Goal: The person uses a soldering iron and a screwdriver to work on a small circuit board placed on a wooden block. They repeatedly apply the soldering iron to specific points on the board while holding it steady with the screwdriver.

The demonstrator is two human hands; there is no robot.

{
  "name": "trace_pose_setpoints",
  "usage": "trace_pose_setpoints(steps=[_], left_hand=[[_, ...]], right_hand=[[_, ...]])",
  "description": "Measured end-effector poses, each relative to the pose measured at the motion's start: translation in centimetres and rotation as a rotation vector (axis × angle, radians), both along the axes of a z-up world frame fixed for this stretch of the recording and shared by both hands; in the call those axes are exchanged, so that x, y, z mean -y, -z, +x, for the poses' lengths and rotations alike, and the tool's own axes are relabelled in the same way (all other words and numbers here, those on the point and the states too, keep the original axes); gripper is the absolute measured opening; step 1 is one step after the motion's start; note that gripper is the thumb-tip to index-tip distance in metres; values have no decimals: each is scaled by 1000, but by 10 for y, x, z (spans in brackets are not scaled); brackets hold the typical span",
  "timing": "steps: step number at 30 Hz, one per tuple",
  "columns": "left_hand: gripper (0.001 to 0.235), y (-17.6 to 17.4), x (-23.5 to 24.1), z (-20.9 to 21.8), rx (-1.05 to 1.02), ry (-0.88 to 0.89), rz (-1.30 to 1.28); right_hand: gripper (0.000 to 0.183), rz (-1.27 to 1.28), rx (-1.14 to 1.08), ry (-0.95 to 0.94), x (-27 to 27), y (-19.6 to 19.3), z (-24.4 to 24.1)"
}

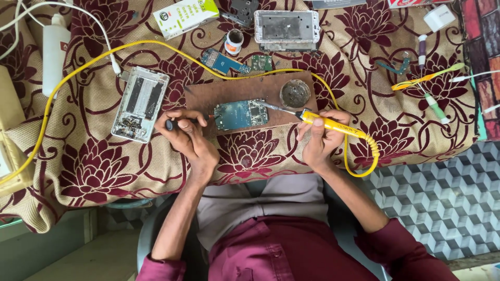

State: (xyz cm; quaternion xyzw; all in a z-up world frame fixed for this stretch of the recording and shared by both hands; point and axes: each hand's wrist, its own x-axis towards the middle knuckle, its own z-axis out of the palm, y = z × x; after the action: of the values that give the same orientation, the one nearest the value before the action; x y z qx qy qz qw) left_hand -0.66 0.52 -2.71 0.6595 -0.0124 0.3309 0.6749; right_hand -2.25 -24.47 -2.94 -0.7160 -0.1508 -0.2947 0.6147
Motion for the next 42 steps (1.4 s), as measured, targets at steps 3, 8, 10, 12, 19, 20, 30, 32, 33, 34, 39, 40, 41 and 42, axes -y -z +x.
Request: trace_pose_setpoints(steps=[3, 8, 10, 12, 19, 20, 30, 32, 33, 34, 39, 40, 41, 42], left_hand=[[26, -4, 1, 1, 109, 17, 59], [24, -8, -1, 1, 98, -1, 71], [25, -8, 1, 1, 99, 1, 51], [26, -8, 2, 3, 94, -13, 42], [26, -5, 1, 6, 82, -43, 36], [27, -5, 1, 6, 77, -45, 36], [28, -5, 2, 3, 49, -43, 45], [28, -7, 2, 2, 40, -42, 44], [28, -7, 2, 3, 38, -42, 44], [27, -8, 2, 3, 39, -44, 50], [26, -10, 2, 2, 44, -45, 56], [26, -11, 2, 2, 34, -49, 55], [26, -12, 2, 2, 25, -54, 55], [26, -12, 2, 2, 16, -60, 56]], right_hand=[[18, 24, -26, 27, 1, 1, -2], [15, -27, -42, 49, 1, 2, 0], [16, 39, -56, 17, 1, 3, 1], [16, 39, -45, -15, 1, 3, 3], [16, -16, -10, 42, 1, 2, 2], [16, 13, -25, 34, 1, 2, 2], [17, 103, -50, 3, 3, 6, 5], [17, 98, -56, 24, 4, 6, 5], [18, 96, -57, 34, 4, 5, 5], [18, 71, -49, 39, 4, 5, 6], [20, 90, -50, 57, 3, 2, 6], [19, 76, -51, 66, 3, 0, 8], [18, 62, -52, 74, 3, -3, 10], [18, 48, -53, 81, 3, -6, 13]])
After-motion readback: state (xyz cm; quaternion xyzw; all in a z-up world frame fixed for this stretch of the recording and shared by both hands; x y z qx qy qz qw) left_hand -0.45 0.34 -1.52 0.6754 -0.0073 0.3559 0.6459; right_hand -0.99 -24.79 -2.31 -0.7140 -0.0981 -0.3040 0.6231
